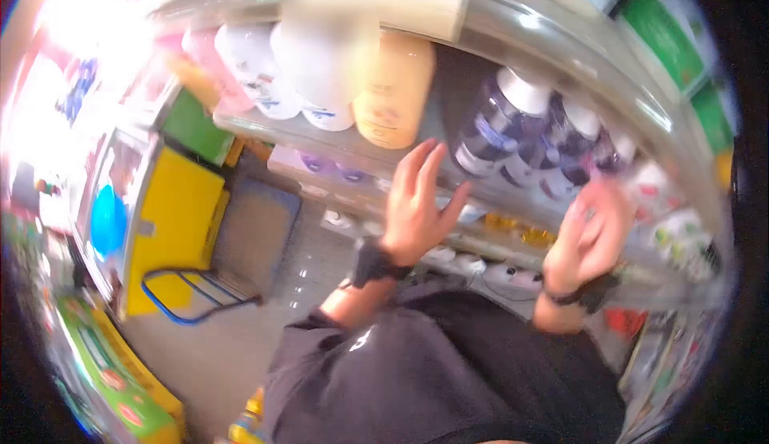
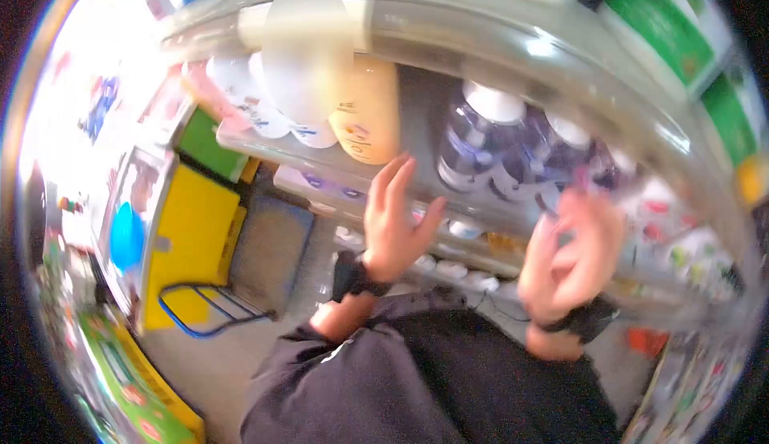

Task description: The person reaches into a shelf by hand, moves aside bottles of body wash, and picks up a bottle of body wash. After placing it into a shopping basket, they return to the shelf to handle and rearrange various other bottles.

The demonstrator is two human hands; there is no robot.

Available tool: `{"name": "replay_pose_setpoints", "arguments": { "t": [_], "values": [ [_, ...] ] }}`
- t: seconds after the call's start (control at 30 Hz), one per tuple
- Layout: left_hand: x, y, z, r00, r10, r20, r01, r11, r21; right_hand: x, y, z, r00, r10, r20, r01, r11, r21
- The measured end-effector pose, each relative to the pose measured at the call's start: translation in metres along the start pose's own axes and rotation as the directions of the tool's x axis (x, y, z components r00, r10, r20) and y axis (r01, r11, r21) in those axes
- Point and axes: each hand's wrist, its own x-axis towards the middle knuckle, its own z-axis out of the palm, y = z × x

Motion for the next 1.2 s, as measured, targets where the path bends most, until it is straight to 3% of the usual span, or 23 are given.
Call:
{"name": "replay_pose_setpoints", "arguments": {
  "t": [0.07, 0.13, 0.17, 0.2, 0.3, 0.4, 0.53, 0.63, 0.7, 0.73, 0.8, 0.83, 1.0, 1.2],
  "values": [
    [-0.008, -0.011, -0.030, 0.996, -0.063, -0.069, 0.064, 0.998, 0.022, -0.018, -0.007, 0.013, 0.969, -0.180, 0.171, 0.137, 0.963, 0.233],
    [-0.021, -0.033, -0.063, 0.982, -0.072, -0.172, 0.095, 0.987, 0.131, -0.034, -0.014, 0.038, 0.947, -0.122, 0.297, 0.019, 0.944, 0.329],
    [-0.029, -0.042, -0.081, 0.969, -0.122, -0.215, 0.161, 0.972, 0.171, -0.045, -0.020, 0.056, 0.957, -0.038, 0.286, -0.077, 0.922, 0.381],
    [-0.035, -0.053, -0.099, 0.955, -0.154, -0.253, 0.211, 0.953, 0.216, -0.043, -0.021, 0.068, 0.940, -0.135, 0.315, -0.003, 0.915, 0.403],
    [-0.036, -0.101, -0.158, 0.913, -0.180, -0.366, 0.293, 0.913, 0.283, -0.038, -0.043, 0.110, 0.956, -0.147, 0.254, 0.025, 0.903, 0.428],
    [-0.002, -0.164, -0.216, 0.900, -0.148, -0.411, 0.262, 0.936, 0.236, -0.039, -0.068, 0.159, 0.988, -0.071, 0.135, 0.015, 0.924, 0.383],
    [0.070, -0.256, -0.274, 0.956, -0.207, -0.205, 0.212, 0.977, 0.001, -0.031, -0.079, 0.212, 0.962, 0.252, -0.100, -0.192, 0.894, 0.404],
    [0.120, -0.286, -0.295, 0.981, -0.183, 0.072, 0.188, 0.979, -0.083, -0.024, -0.081, 0.229, 0.914, 0.373, -0.158, -0.289, 0.874, 0.391],
    [0.146, -0.299, -0.288, 0.953, -0.170, 0.251, 0.230, 0.944, -0.235, -0.020, -0.084, 0.235, 0.880, 0.443, -0.170, -0.349, 0.847, 0.401],
    [0.156, -0.305, -0.281, 0.951, -0.114, 0.288, 0.235, 0.871, -0.431, -0.019, -0.083, 0.236, 0.863, 0.475, -0.174, -0.375, 0.831, 0.410],
    [0.170, -0.305, -0.272, 0.871, -0.022, 0.491, 0.347, 0.736, -0.581, -0.016, -0.070, 0.231, 0.847, 0.531, 0.013, -0.479, 0.753, 0.451],
    [0.172, -0.305, -0.267, 0.857, -0.039, 0.515, 0.376, 0.730, -0.570, -0.024, -0.067, 0.233, 0.779, 0.625, 0.048, -0.558, 0.658, 0.506],
    [0.177, -0.325, -0.249, 0.738, -0.210, 0.641, 0.516, 0.788, -0.336, -0.028, -0.068, 0.247, 0.765, 0.643, 0.009, -0.576, 0.680, 0.454],
    [0.179, -0.335, -0.255, 0.756, -0.114, 0.645, 0.491, 0.750, -0.443, -0.035, -0.059, 0.244, 0.759, 0.648, 0.066, -0.590, 0.642, 0.490]
  ]
}}
